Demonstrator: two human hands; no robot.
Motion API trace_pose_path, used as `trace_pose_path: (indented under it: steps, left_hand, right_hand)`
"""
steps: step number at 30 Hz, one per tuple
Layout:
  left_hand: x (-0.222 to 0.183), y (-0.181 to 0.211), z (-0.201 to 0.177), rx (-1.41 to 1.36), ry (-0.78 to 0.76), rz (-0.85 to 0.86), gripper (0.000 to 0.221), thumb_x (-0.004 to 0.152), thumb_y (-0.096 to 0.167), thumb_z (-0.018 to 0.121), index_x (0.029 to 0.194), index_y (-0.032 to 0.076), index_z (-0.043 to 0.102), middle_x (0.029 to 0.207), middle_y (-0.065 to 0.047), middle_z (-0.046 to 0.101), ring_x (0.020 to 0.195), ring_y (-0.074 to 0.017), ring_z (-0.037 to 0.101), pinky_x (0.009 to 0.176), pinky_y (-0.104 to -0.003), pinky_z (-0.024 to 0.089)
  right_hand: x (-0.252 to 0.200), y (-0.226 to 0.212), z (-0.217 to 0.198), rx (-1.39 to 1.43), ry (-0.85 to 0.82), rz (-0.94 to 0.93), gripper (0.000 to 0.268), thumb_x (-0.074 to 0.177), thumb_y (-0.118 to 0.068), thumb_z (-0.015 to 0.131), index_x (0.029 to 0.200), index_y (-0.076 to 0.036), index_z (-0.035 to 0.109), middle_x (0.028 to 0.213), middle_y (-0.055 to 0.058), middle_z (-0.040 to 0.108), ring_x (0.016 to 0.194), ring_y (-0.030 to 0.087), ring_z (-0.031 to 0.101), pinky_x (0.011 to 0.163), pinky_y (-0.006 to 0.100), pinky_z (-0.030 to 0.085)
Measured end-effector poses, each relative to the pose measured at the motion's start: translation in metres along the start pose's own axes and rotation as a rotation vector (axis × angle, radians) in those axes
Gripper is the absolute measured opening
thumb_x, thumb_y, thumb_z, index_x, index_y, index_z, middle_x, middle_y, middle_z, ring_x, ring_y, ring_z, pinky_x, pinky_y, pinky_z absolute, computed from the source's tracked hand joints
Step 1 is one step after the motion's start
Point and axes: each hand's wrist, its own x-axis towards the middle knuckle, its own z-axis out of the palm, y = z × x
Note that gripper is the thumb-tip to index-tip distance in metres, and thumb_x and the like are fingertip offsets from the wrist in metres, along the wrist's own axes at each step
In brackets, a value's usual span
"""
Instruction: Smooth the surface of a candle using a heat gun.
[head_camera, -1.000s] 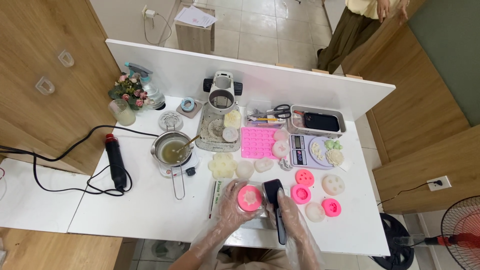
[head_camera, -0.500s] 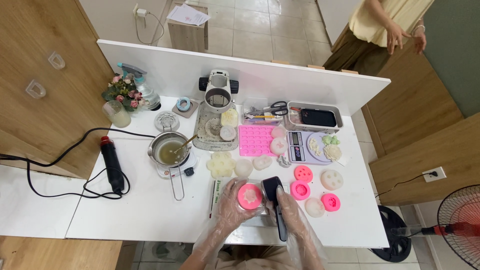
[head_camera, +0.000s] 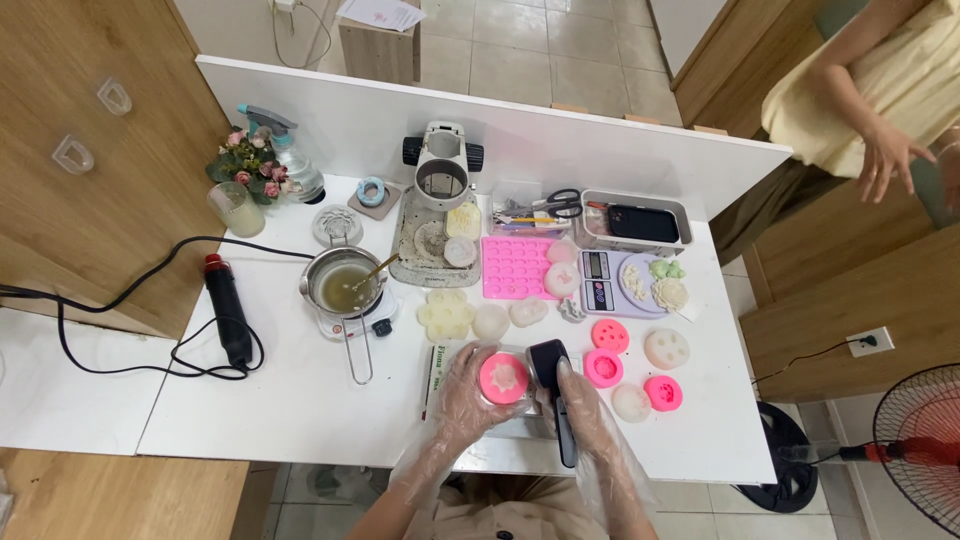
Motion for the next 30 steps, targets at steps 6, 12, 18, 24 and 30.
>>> trace_pose_path:
  steps: [6,12,18,24,30]
  left_hand:
    - [0.0,0.002,-0.002,-0.003,0.002,0.013,0.107,0.053,0.057,0.096,0.14,0.013,0.052,0.145,-0.018,0.047,0.134,-0.0372,0.048,0.11,-0.049,0.042]
    - [-0.001,-0.005,0.003,0.013,0.001,0.015,0.105,0.053,0.052,0.095,0.14,0.013,0.052,0.144,-0.017,0.048,0.134,-0.0367,0.048,0.11,-0.049,0.042]
    - [0.0,-0.006,0.002,0.03,-0.004,0.027,0.104,0.053,0.054,0.096,0.139,0.014,0.053,0.144,-0.018,0.047,0.133,-0.0385,0.047,0.108,-0.05,0.042]
    - [0.0,0.002,-0.005,0.018,0.002,0.025,0.102,0.055,0.057,0.094,0.137,0.012,0.054,0.143,-0.017,0.05,0.132,-0.038,0.049,0.108,-0.05,0.043]
    - [0.0,0.0,-0.002,0.02,0.017,0.03,0.101,0.055,0.057,0.095,0.135,0.011,0.055,0.141,-0.016,0.051,0.131,-0.0372,0.05,0.108,-0.05,0.044]
  right_hand:
    - [-0.001,-0.004,-0.001,-0.095,0.037,0.006,0.068,0.095,-0.067,0.042,0.077,-0.006,0.065,0.056,0.002,0.056,0.046,0.013,0.051,0.045,0.028,0.04]
    - [-0.001,-0.001,0.0,-0.043,0.009,-0.033,0.07,0.097,-0.067,0.043,0.077,-0.004,0.065,0.058,0.002,0.058,0.048,0.012,0.051,0.046,0.028,0.04]
    - [-0.003,-0.008,0.003,-0.049,-0.003,-0.019,0.069,0.098,-0.066,0.043,0.082,-0.003,0.067,0.058,0.002,0.058,0.048,0.011,0.051,0.046,0.027,0.04]
    - [-0.002,-0.007,0.001,0.054,-0.04,0.011,0.067,0.098,-0.065,0.043,0.087,-0.003,0.066,0.058,0.002,0.057,0.046,0.012,0.051,0.044,0.026,0.04]
    - [-0.004,-0.013,0.001,0.041,-0.051,0.059,0.068,0.099,-0.065,0.041,0.086,-0.003,0.066,0.058,0.002,0.058,0.046,0.011,0.05,0.044,0.026,0.039]
